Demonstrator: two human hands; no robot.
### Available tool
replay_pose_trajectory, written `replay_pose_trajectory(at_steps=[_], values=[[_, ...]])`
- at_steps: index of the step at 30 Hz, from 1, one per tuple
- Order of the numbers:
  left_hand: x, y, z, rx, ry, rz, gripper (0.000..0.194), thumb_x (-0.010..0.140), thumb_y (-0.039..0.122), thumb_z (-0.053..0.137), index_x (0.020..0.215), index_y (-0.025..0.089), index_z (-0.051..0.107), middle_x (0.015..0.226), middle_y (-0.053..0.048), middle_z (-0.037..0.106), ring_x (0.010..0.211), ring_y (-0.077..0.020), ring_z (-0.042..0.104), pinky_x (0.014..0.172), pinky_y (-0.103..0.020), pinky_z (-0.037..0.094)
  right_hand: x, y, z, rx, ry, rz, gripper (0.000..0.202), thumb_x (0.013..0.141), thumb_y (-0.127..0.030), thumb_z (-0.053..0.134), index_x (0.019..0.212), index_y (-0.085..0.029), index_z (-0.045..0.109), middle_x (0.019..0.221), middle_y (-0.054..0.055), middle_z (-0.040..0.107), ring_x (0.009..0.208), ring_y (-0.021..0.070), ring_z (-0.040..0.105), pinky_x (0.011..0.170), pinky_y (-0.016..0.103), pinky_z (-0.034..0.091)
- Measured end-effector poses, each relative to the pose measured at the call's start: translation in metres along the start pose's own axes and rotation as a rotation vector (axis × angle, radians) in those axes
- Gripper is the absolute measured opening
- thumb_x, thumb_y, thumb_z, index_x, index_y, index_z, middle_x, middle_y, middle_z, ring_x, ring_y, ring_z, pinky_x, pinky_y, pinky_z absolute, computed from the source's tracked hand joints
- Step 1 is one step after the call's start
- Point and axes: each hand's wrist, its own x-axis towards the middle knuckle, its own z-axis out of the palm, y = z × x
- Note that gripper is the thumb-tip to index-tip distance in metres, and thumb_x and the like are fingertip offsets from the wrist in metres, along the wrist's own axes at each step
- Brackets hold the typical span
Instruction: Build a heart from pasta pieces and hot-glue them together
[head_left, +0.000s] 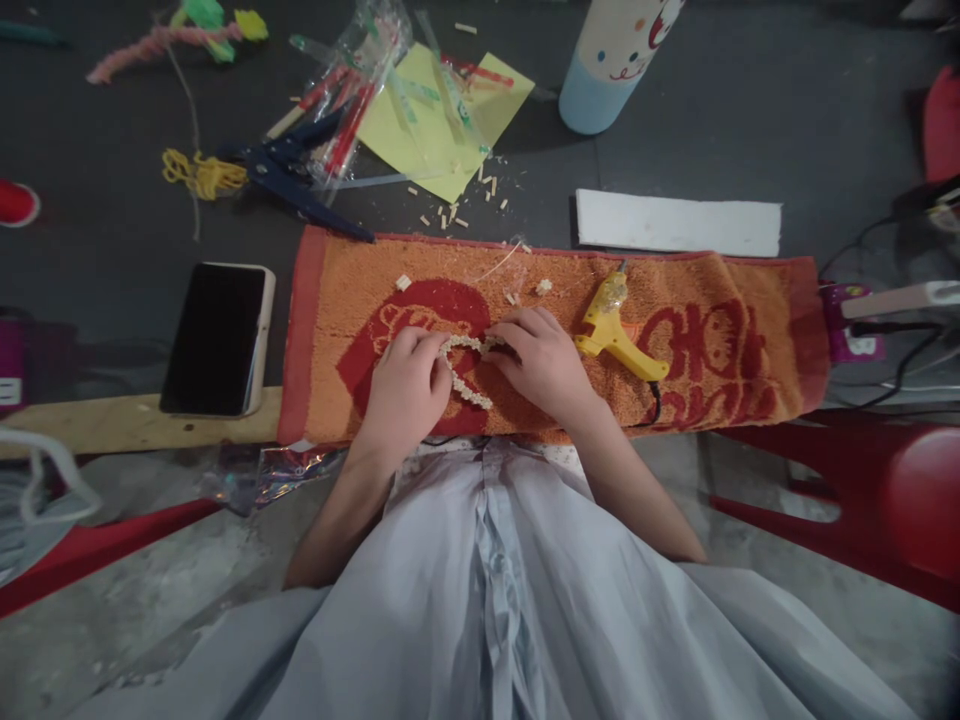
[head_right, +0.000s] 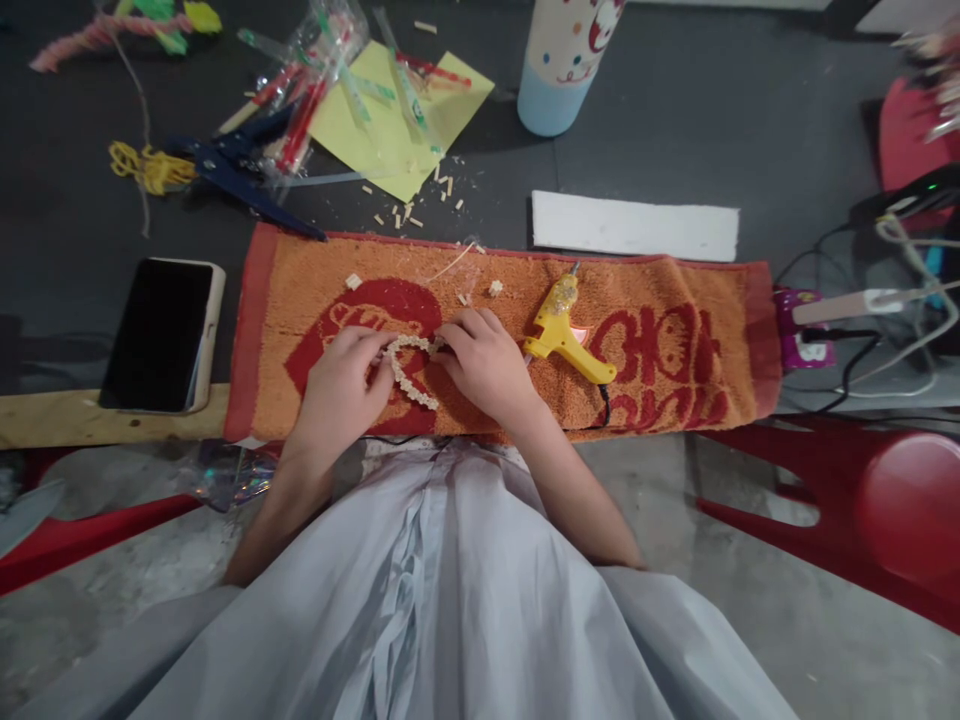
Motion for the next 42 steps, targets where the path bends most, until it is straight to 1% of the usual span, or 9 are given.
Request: replay_pose_trajectory(at_steps=[9,15,20,25,27,29,31,34,42], values=[[0.001,0.003,-0.003,0.039,-0.012,0.01,0.035,0.092,0.017,0.047,0.121,0.016,0.066,0.115,-0.012,0.065,0.112,-0.0266,0.063,0.103,-0.042,0.052,0.001,-0.002,-0.004,0.012,-0.017,0.0,0.019,0.09,-0.02,0.063,0.106,-0.018,0.071,0.109,0.012,0.069,0.106,0.0296,0.059,0.099,0.047,0.049],[0.002,-0.001,-0.013,0.042,-0.006,-0.023,0.037,0.093,0.017,0.045,0.123,0.016,0.067,0.118,-0.012,0.066,0.114,-0.0269,0.064,0.104,-0.042,0.052,-0.013,0.006,-0.032,0.001,0.067,0.031,0.031,0.092,-0.028,0.062,0.122,-0.019,0.066,0.119,0.014,0.068,0.114,0.0319,0.058,0.102,0.051,0.047],[-0.001,-0.011,-0.014,-0.021,0.074,-0.038,0.034,0.093,0.02,0.045,0.118,0.02,0.068,0.116,-0.007,0.07,0.109,-0.0204,0.067,0.1,-0.033,0.052,-0.036,0.017,-0.047,-0.05,0.113,0.088,0.03,0.093,-0.032,0.061,0.12,-0.021,0.066,0.109,0.013,0.069,0.104,0.0317,0.061,0.093,0.051,0.051],[-0.005,-0.016,-0.005,-0.097,0.173,-0.062,0.029,0.086,0.011,0.045,0.098,0.021,0.07,0.098,-0.003,0.073,0.093,-0.0165,0.069,0.086,-0.029,0.054,-0.051,0.008,-0.039,-0.087,0.097,0.16,0.03,0.091,-0.039,0.065,0.114,-0.02,0.067,0.088,0.008,0.07,0.082,0.0266,0.065,0.076,0.04,0.053],[-0.008,-0.017,-0.001,-0.11,0.204,-0.068,0.027,0.085,0.01,0.045,0.092,0.021,0.068,0.093,-0.002,0.073,0.089,-0.016,0.068,0.083,-0.028,0.054,-0.054,0.002,-0.033,-0.084,0.062,0.208,0.036,0.088,-0.04,0.069,0.117,-0.018,0.066,0.086,0.007,0.071,0.076,0.0246,0.066,0.069,0.036,0.052],[-0.011,-0.018,0.002,-0.137,0.241,-0.065,0.026,0.084,0.009,0.045,0.09,0.021,0.067,0.091,-0.002,0.072,0.088,-0.0155,0.068,0.082,-0.028,0.053,-0.055,-0.001,-0.027,-0.085,0.042,0.243,0.043,0.085,-0.038,0.073,0.121,-0.017,0.065,0.092,0.009,0.073,0.077,0.0248,0.068,0.068,0.035,0.052],[-0.013,-0.02,0.005,-0.172,0.267,-0.049,0.026,0.085,0.009,0.045,0.092,0.021,0.067,0.09,-0.002,0.071,0.089,-0.0153,0.067,0.084,-0.028,0.053,-0.054,-0.003,-0.022,-0.084,0.028,0.26,0.047,0.083,-0.036,0.074,0.125,-0.017,0.064,0.097,0.01,0.075,0.08,0.0261,0.069,0.071,0.036,0.053],[-0.016,-0.022,0.007,-0.199,0.269,-0.034,0.028,0.086,0.009,0.043,0.096,0.021,0.066,0.09,-0.002,0.07,0.09,-0.0153,0.067,0.087,-0.028,0.053,-0.053,-0.003,-0.016,-0.074,0.0,0.29,0.049,0.082,-0.032,0.072,0.127,-0.016,0.062,0.094,0.01,0.076,0.08,0.0266,0.07,0.071,0.037,0.053],[-0.016,-0.024,0.008,-0.058,0.12,0.04,0.038,0.09,0.015,0.046,0.124,0.018,0.064,0.117,-0.01,0.067,0.111,-0.0226,0.062,0.103,-0.038,0.049,-0.044,-0.003,-0.017,-0.023,-0.044,0.323,0.047,0.08,-0.027,0.073,0.126,-0.019,0.064,0.082,0.003,0.075,0.075,0.0228,0.068,0.066,0.032,0.049]])
